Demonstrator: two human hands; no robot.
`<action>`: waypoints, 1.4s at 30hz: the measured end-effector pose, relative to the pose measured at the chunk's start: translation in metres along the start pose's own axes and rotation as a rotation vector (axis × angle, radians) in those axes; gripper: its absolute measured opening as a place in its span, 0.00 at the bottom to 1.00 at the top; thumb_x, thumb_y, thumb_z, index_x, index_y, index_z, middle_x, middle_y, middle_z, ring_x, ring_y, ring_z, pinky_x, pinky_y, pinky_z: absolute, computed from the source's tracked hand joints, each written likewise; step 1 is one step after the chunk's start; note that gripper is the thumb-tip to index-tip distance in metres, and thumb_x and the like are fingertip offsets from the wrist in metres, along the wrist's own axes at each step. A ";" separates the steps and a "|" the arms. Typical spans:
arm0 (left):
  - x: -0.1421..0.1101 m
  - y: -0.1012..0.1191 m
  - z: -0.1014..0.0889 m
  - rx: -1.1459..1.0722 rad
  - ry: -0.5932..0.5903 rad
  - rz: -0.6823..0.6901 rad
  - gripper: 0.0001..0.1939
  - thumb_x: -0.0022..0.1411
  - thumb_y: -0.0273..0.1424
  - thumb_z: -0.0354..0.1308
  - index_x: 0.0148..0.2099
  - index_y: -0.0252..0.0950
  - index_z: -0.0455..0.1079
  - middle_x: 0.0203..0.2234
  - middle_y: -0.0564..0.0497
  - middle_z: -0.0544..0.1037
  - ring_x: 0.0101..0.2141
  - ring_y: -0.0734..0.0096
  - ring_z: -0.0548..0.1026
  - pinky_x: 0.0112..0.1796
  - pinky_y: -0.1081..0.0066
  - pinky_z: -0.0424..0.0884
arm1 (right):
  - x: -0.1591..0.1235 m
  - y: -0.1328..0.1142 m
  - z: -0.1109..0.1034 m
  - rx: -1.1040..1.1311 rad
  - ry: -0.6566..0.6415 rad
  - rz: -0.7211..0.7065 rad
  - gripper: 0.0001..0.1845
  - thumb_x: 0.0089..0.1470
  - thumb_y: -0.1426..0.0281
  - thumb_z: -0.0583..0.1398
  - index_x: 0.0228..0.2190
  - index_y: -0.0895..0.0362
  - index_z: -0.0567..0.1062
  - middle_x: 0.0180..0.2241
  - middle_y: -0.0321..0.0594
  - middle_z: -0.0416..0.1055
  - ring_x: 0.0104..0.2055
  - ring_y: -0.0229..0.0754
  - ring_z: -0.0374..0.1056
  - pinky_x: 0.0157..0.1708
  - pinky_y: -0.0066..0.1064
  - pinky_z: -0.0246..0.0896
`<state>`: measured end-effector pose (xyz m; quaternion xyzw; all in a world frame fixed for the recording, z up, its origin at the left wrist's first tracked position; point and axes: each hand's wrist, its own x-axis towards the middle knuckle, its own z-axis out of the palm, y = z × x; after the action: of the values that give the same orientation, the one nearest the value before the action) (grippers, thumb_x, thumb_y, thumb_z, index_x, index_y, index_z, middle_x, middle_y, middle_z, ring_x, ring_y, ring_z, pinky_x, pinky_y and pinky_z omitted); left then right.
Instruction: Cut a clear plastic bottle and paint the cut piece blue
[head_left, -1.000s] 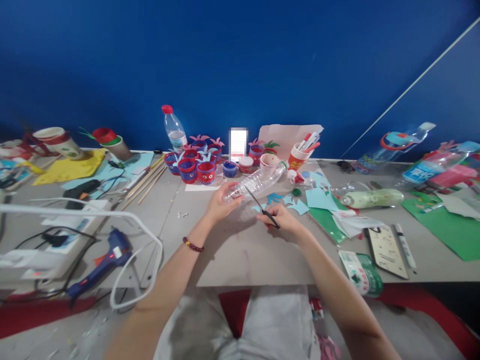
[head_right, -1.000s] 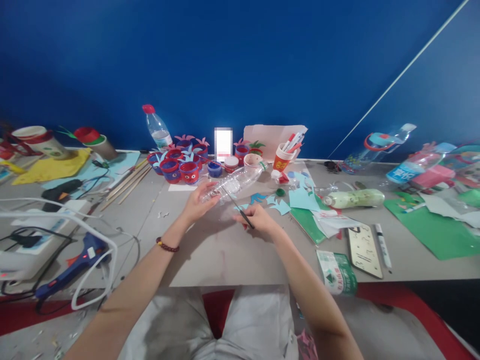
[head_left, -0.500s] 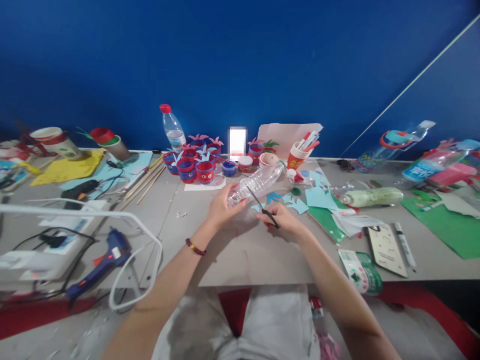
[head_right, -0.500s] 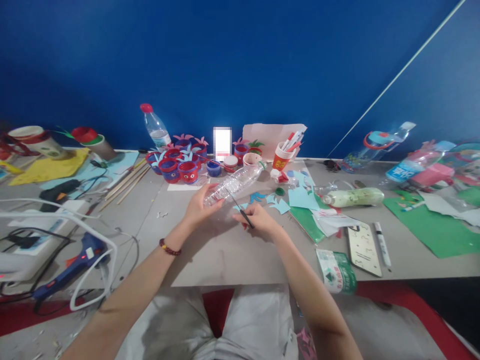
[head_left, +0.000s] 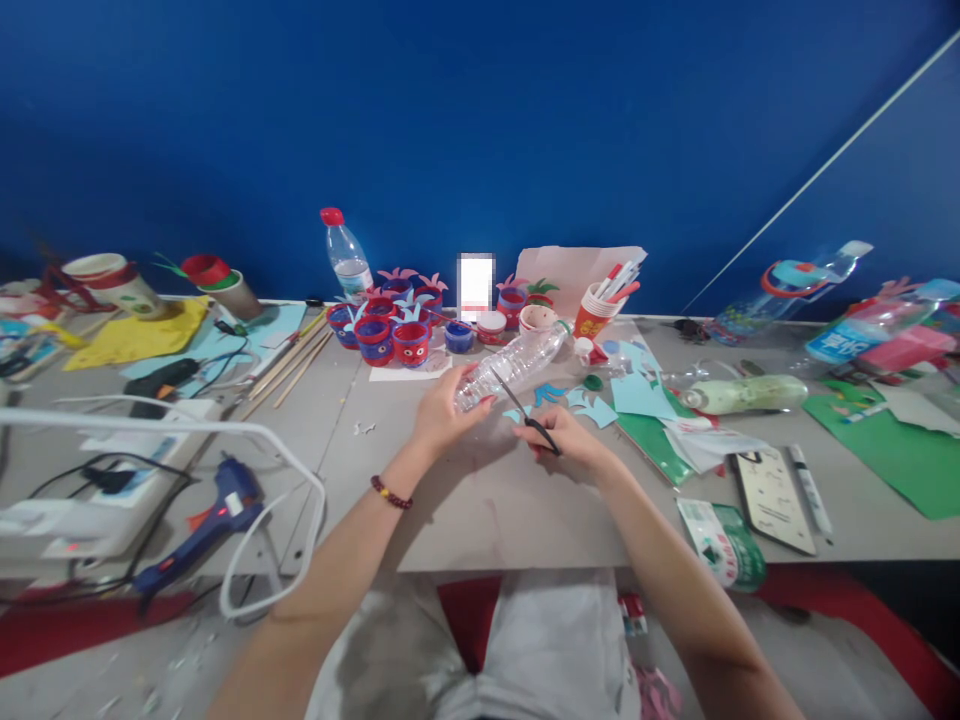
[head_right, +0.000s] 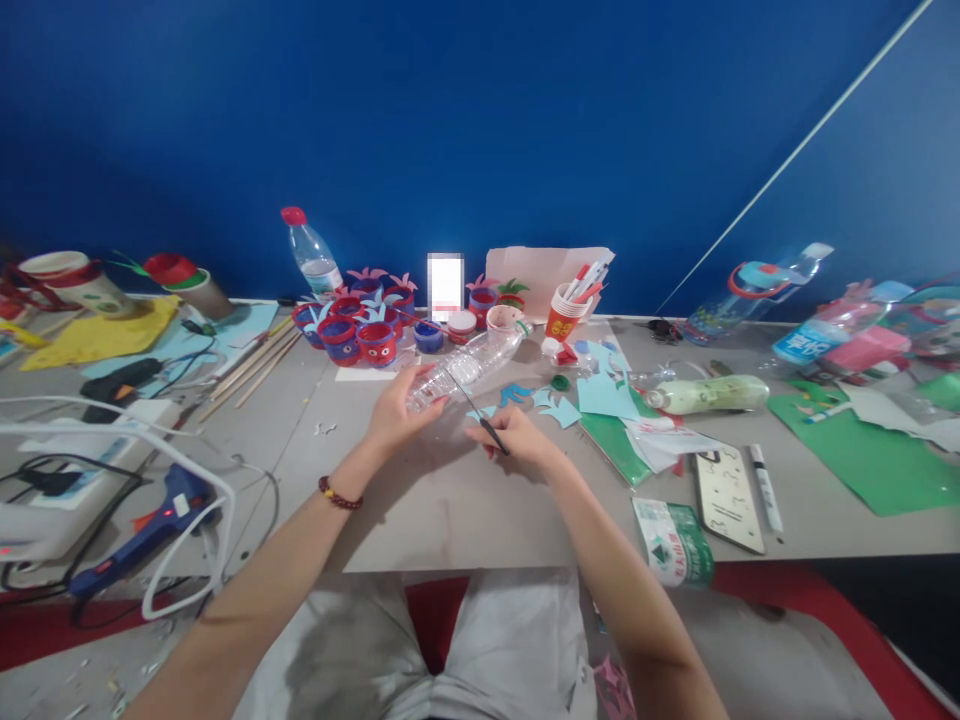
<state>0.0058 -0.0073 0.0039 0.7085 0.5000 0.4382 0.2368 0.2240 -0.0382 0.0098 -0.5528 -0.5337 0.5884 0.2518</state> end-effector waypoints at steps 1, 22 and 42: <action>0.000 0.000 0.000 -0.004 -0.003 0.001 0.25 0.56 0.41 0.64 0.54 0.40 0.68 0.49 0.44 0.79 0.48 0.56 0.78 0.49 0.58 0.76 | -0.001 -0.001 0.000 -0.011 0.001 -0.008 0.30 0.38 0.47 0.70 0.11 0.58 0.69 0.08 0.30 0.55 0.11 0.29 0.51 0.12 0.24 0.44; 0.004 -0.006 0.001 -0.065 -0.020 -0.026 0.27 0.55 0.42 0.65 0.55 0.39 0.68 0.49 0.44 0.78 0.49 0.56 0.77 0.50 0.59 0.73 | 0.002 0.002 0.003 -0.048 0.029 -0.052 0.31 0.38 0.46 0.69 0.10 0.58 0.68 0.09 0.31 0.57 0.13 0.29 0.50 0.12 0.24 0.43; 0.005 -0.015 0.001 0.118 0.014 0.105 0.27 0.56 0.43 0.65 0.55 0.37 0.68 0.48 0.43 0.78 0.47 0.57 0.78 0.45 0.62 0.75 | -0.002 0.000 0.004 0.011 0.027 0.007 0.29 0.39 0.50 0.71 0.10 0.59 0.70 0.07 0.30 0.54 0.11 0.28 0.48 0.11 0.23 0.42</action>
<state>-0.0007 0.0032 -0.0066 0.7434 0.4889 0.4244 0.1678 0.2208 -0.0413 0.0104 -0.5613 -0.5248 0.5848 0.2599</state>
